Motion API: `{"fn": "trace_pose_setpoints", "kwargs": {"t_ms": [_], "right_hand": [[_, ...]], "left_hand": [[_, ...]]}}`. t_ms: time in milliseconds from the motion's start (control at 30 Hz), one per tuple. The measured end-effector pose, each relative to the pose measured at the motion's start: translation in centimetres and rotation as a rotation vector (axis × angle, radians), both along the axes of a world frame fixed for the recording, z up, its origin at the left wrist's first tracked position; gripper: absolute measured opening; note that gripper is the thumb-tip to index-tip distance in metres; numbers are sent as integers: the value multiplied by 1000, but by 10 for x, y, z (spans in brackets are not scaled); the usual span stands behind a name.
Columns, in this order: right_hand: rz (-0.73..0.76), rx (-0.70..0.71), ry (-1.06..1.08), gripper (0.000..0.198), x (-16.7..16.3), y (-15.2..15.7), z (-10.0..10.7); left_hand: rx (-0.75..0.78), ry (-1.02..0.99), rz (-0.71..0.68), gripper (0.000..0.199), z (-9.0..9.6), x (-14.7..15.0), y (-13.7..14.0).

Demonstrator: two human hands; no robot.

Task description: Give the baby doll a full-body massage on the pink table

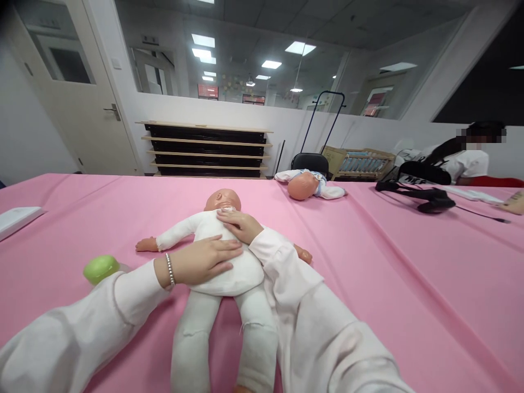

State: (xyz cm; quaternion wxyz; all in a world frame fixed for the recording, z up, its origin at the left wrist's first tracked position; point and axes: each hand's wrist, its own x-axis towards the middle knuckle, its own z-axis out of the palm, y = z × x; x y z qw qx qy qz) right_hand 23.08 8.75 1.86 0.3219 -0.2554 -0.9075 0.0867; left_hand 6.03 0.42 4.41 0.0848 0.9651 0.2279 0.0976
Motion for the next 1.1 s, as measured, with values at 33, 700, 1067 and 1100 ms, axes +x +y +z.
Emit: {"fn": "trace_pose_setpoints", "kwargs": {"t_ms": [33,700,1067,1100], "right_hand": [[-15,0,37,35,4,3,-2],[196,-340,-13,23,-17,-22,14],[2,-172,143,29,-7,-6,2],[36,-201,148,26,-7,-8,4]], "left_hand": [[3,7,32,40,0,-1,1],[-243,-152,-169,38,6,-10,4],[1,-278,11,32,-11,3,8],[-50,-251,-46,30,-10,2,7]]}}
